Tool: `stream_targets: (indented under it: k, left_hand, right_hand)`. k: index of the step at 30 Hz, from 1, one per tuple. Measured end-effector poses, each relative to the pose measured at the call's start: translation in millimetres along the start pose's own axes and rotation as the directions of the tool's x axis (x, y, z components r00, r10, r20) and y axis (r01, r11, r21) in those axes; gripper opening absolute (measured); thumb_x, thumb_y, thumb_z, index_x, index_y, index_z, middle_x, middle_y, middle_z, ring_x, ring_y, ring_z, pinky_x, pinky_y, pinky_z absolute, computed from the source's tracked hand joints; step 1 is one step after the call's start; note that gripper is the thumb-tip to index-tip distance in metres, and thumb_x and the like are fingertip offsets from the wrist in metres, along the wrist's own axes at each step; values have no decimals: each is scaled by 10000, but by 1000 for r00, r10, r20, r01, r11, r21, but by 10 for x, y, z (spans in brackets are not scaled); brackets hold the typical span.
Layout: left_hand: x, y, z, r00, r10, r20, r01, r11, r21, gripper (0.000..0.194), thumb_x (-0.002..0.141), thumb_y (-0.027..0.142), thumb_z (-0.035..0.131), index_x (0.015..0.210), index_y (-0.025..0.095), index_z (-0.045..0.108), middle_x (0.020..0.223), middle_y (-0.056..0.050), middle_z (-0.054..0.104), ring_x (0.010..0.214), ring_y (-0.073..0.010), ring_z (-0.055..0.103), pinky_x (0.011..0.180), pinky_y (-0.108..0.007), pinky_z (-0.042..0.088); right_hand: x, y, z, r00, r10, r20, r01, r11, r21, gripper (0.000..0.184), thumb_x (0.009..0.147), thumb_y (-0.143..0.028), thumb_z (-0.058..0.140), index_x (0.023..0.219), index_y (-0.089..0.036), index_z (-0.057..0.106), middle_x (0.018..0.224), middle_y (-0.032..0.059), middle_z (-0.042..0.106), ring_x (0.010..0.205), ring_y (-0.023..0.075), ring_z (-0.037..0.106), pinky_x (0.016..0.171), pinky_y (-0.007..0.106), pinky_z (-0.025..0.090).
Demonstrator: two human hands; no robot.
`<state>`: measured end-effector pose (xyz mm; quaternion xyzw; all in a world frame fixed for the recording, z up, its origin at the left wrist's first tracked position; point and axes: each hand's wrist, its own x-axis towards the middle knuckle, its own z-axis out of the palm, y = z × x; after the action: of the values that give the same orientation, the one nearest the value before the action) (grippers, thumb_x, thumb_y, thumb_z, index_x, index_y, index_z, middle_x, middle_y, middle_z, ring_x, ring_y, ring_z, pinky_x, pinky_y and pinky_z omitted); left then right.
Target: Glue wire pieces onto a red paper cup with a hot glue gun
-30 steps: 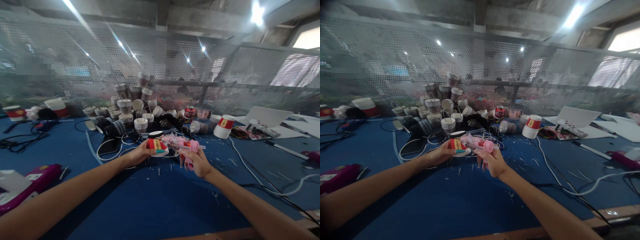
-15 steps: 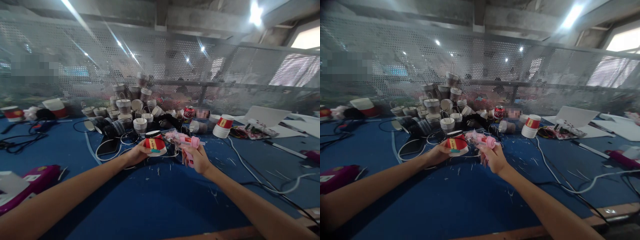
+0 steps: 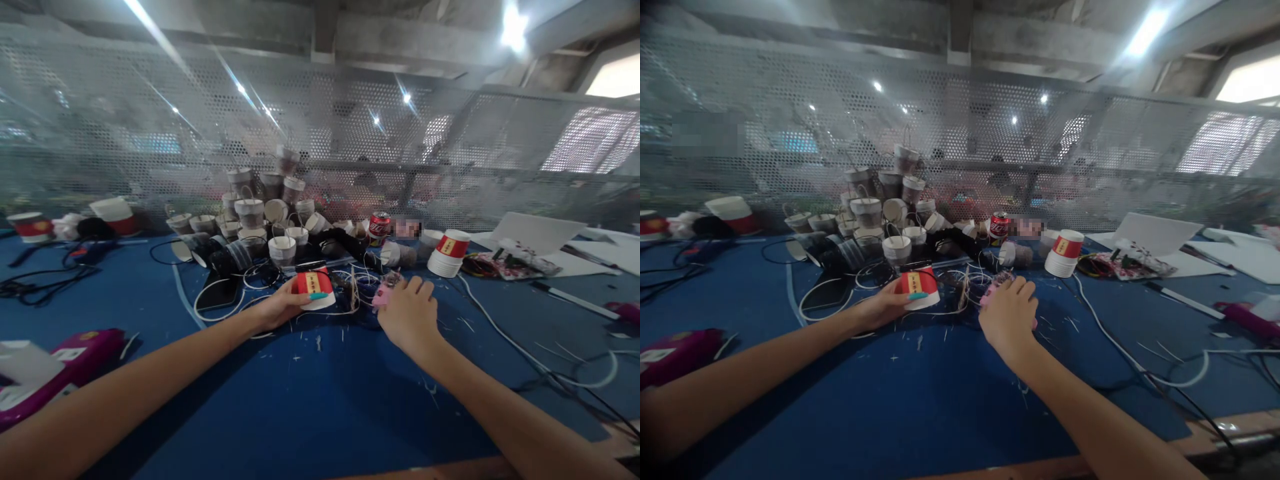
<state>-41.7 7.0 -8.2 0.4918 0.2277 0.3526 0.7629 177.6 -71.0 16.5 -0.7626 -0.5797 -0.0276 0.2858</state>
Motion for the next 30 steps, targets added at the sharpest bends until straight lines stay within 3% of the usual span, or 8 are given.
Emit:
stream_targets:
  k: [2, 5, 7, 9, 16, 24, 27, 30]
  left_hand:
    - [-3, 1, 6, 1000, 0, -2, 0, 1000, 12, 481, 594, 102, 717, 1052, 135, 577, 989, -80, 682, 904, -200, 629, 894, -344, 410]
    - [-8, -2, 13, 1000, 8, 15, -9, 1000, 29, 521, 591, 103, 727, 1083, 143, 560, 1007, -78, 674, 908, -188, 623, 892, -324, 402]
    - [-9, -5, 15, 999, 10, 42, -11, 1000, 27, 536, 577, 117, 743, 1080, 153, 560, 988, -64, 677, 889, -176, 624, 877, -311, 405]
    - [-10, -8, 13, 998, 10, 68, -12, 1000, 28, 511, 573, 126, 750, 1051, 157, 573, 953, -52, 682, 861, -165, 626, 858, -303, 408]
    - [-26, 3, 0, 994, 3, 110, -7, 999, 37, 524, 589, 102, 722, 1085, 160, 565, 957, -61, 682, 853, -175, 625, 847, -313, 399]
    - [-17, 16, -27, 991, -9, 131, 7, 1000, 19, 488, 558, 128, 721, 1028, 114, 592, 963, -99, 680, 860, -203, 625, 856, -336, 403]
    - [-22, 28, -15, 991, -7, 133, 8, 1000, -7, 523, 569, 128, 704, 1076, 129, 575, 979, -96, 681, 882, -211, 626, 876, -353, 396]
    - [-24, 38, 5, 987, 3, 160, 0, 1000, -16, 530, 565, 135, 703, 1081, 138, 580, 983, -87, 686, 868, -201, 632, 852, -336, 414]
  right_hand:
    - [-21, -29, -37, 975, -212, -73, 217, 974, 66, 372, 647, -136, 515, 1015, -86, 502, 1183, 250, 427, 1127, 435, 311, 881, 580, 278]
    - [-83, -92, -106, 820, -571, -49, 553, 765, 331, 487, 603, -59, 423, 1075, -172, 475, 1289, 103, 435, 1141, 304, 323, 956, 491, 265]
    - [-130, -126, -121, 728, -685, 29, 576, 633, 517, 559, 547, -33, 385, 1063, -228, 473, 1281, 24, 470, 1117, 248, 337, 957, 453, 281]
    - [-160, -145, -101, 698, -707, 114, 506, 599, 621, 584, 513, -38, 374, 1043, -257, 483, 1271, -10, 480, 1096, 231, 332, 954, 449, 279]
    - [-81, -124, -20, 746, -626, 227, 298, 619, 726, 518, 504, -84, 380, 985, -236, 497, 1217, 19, 491, 1034, 227, 356, 956, 428, 257]
    - [-6, -22, 15, 910, -415, -12, 276, 582, 764, 314, 519, -101, 403, 805, -222, 447, 1103, 37, 557, 935, 221, 420, 868, 396, 305]
    - [-53, -34, 2, 871, -489, -55, 337, 511, 791, 302, 518, -91, 406, 789, -223, 429, 1163, 35, 545, 1009, 229, 419, 889, 399, 306]
    - [-104, -87, -19, 774, -628, 83, 318, 499, 806, 289, 514, -90, 403, 770, -217, 443, 1179, 33, 554, 1018, 232, 411, 912, 421, 297]
